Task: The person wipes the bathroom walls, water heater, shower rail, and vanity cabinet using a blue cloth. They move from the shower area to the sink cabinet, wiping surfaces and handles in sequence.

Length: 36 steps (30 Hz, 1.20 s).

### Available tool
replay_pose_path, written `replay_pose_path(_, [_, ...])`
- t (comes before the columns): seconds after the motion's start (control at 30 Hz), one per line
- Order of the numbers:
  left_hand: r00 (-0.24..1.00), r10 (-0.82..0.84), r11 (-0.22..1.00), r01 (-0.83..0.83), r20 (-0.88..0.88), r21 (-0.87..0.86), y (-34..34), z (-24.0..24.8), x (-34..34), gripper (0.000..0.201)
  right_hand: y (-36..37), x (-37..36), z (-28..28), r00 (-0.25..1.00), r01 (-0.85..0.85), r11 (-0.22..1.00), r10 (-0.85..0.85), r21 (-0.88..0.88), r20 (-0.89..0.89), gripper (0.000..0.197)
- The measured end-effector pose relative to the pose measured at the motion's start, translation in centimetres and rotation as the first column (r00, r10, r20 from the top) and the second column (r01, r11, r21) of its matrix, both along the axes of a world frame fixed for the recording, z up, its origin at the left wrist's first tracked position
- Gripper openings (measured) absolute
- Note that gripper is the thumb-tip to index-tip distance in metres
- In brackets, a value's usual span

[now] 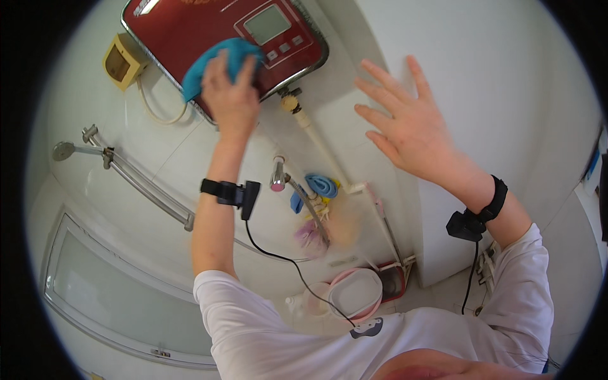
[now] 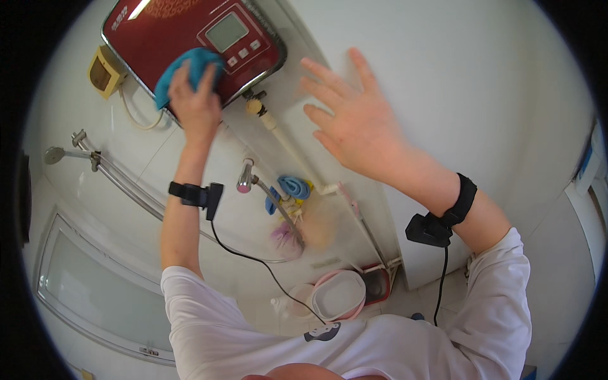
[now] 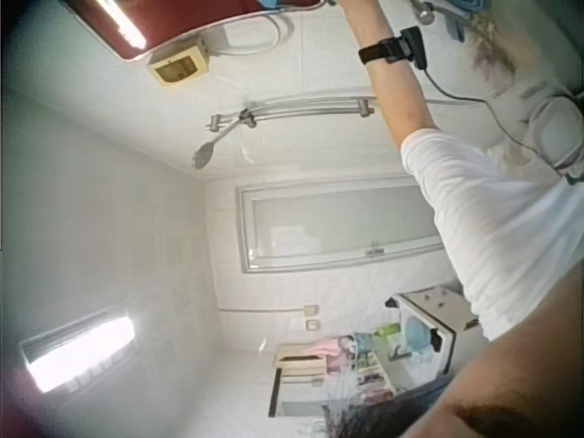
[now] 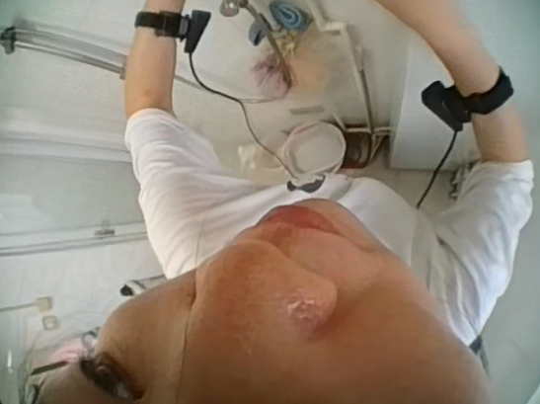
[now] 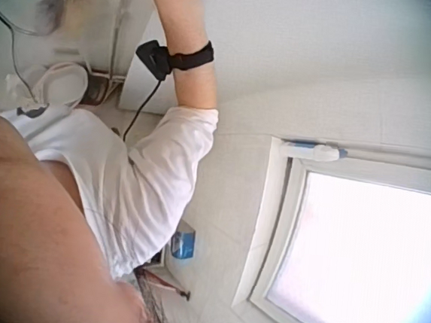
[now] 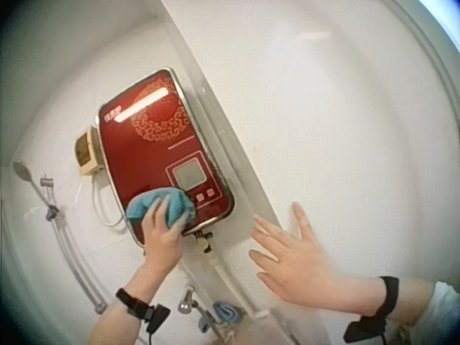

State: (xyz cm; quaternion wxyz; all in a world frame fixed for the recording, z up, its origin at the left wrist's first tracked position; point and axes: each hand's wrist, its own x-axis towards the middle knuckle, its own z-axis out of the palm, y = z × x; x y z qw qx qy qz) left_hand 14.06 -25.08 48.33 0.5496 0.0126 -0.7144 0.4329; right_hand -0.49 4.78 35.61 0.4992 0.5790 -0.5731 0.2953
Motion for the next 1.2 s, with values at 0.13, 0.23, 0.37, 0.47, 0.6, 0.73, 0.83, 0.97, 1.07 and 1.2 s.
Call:
replay_pose_path(0.13, [0.981,-0.066,0.99,0.088,0.181,-0.114,0.9,-2.9,-0.6,0.05,-2.4,2.2,0.2,0.995,0.095,0.99,-0.09,-0.1,0.048,0.027])
replay_pose_path(0.23, [0.986,-0.074,0.98,0.1,0.15,-0.175,-0.2,-0.3,1.1,0.046,-3.9,3.6,0.9,0.992,0.119,0.981,-0.112,-0.15,0.056,0.025])
replay_pose_path(0.37, [0.994,-0.075,0.995,0.069,-0.08,-0.074,-2.7,3.5,4.6,0.055,-4.8,4.6,1.1,0.99,0.131,0.979,-0.121,-0.156,0.07,0.025])
replay_pose_path(0.47, [0.982,-0.063,0.996,0.052,-0.176,-0.068,-3.5,3.9,4.2,0.055,-5.5,4.9,0.9,0.988,0.141,0.983,-0.132,-0.118,0.08,0.027])
replay_pose_path(0.6, [0.969,-0.188,0.976,0.165,-0.162,-0.143,-2.1,5.8,1.1,0.053,-6.3,5.3,0.9,0.99,0.123,0.989,-0.117,-0.076,0.079,0.032])
replay_pose_path(0.73, [0.974,-0.188,0.971,0.165,-0.129,-0.17,1.2,8.6,-2.2,0.052,-6.4,5.6,1.3,0.989,0.113,0.99,-0.105,-0.084,0.102,0.035])
replay_pose_path(0.83, [0.982,-0.179,0.975,0.185,0.064,-0.119,3.8,6.2,-4.8,0.048,-6.2,5.4,1.4,0.986,0.122,0.988,-0.11,-0.097,0.121,0.036])
replay_pose_path(0.97, [0.949,-0.192,0.957,0.238,0.25,-0.167,4.5,1.5,-5.2,0.042,-5.5,4.8,0.8,0.978,0.163,0.983,-0.149,-0.09,0.145,0.036])
replay_pose_path(1.07, [0.944,-0.136,0.96,0.201,0.302,-0.193,2.9,1.8,-3.5,0.042,-4.6,4.2,0.3,0.982,0.145,0.987,-0.136,-0.065,0.131,0.036])
replay_pose_path(1.2, [0.986,-0.158,0.975,0.149,-0.043,-0.164,1.0,6.1,-2.1,0.048,-4.1,3.6,0.1,0.984,0.113,0.993,-0.106,-0.042,0.141,0.035])
